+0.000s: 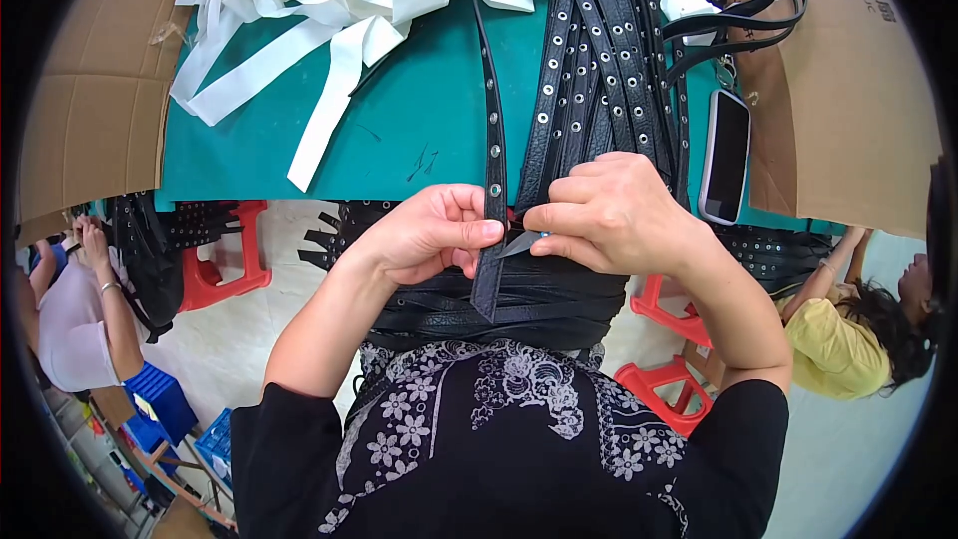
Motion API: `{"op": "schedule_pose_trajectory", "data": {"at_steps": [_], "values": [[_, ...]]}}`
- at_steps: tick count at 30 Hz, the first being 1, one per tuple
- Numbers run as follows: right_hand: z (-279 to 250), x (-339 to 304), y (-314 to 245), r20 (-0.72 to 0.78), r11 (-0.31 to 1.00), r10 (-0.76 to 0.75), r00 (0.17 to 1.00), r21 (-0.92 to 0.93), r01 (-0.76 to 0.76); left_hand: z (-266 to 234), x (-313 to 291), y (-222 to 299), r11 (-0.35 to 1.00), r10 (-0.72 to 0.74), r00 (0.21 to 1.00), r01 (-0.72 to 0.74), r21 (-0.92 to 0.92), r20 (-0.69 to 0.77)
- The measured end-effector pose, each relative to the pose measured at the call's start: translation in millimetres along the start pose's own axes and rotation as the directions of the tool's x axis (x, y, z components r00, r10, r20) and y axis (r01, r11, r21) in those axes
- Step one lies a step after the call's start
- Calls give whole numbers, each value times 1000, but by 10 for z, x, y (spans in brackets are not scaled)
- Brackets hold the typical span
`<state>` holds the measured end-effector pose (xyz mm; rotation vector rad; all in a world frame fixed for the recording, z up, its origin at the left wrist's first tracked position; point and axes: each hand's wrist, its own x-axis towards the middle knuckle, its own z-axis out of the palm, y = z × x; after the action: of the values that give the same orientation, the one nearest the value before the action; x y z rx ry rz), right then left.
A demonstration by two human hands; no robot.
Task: Trimming and finishing black leather belts using a handheld cutting tool in a manufacturing plant.
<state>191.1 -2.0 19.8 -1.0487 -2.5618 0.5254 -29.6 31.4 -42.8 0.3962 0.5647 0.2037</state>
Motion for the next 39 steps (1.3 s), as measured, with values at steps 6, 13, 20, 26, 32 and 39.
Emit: {"op": "schedule_pose_trajectory", "data": {"at_steps": [6, 13, 20, 26, 32, 39], "values": [[6, -107, 53, -146, 997, 17, 989, 75, -6, 35, -35, 15, 997, 26, 999, -24, 71, -22], [23, -368, -130, -157, 967, 255, 954, 71, -247, 152, -251, -9, 970, 105, 990, -82, 230, -91], [149, -420, -392, -157, 948, 316, 936, 32, -315, 203, -551, -146, 958, 158, 977, -117, 263, -141], [228, -346, -557, -169, 968, 250, 953, 30, -249, 246, -609, -170, 966, 159, 964, -108, 234, -213], [279, -281, -585, -178, 977, 211, 961, 10, -212, 261, -616, -172, 967, 167, 963, -118, 227, -211], [312, -246, -606, -200, 979, 203, 959, 10, -205, 259, -621, -170, 971, 167, 963, -122, 208, -213]]}}
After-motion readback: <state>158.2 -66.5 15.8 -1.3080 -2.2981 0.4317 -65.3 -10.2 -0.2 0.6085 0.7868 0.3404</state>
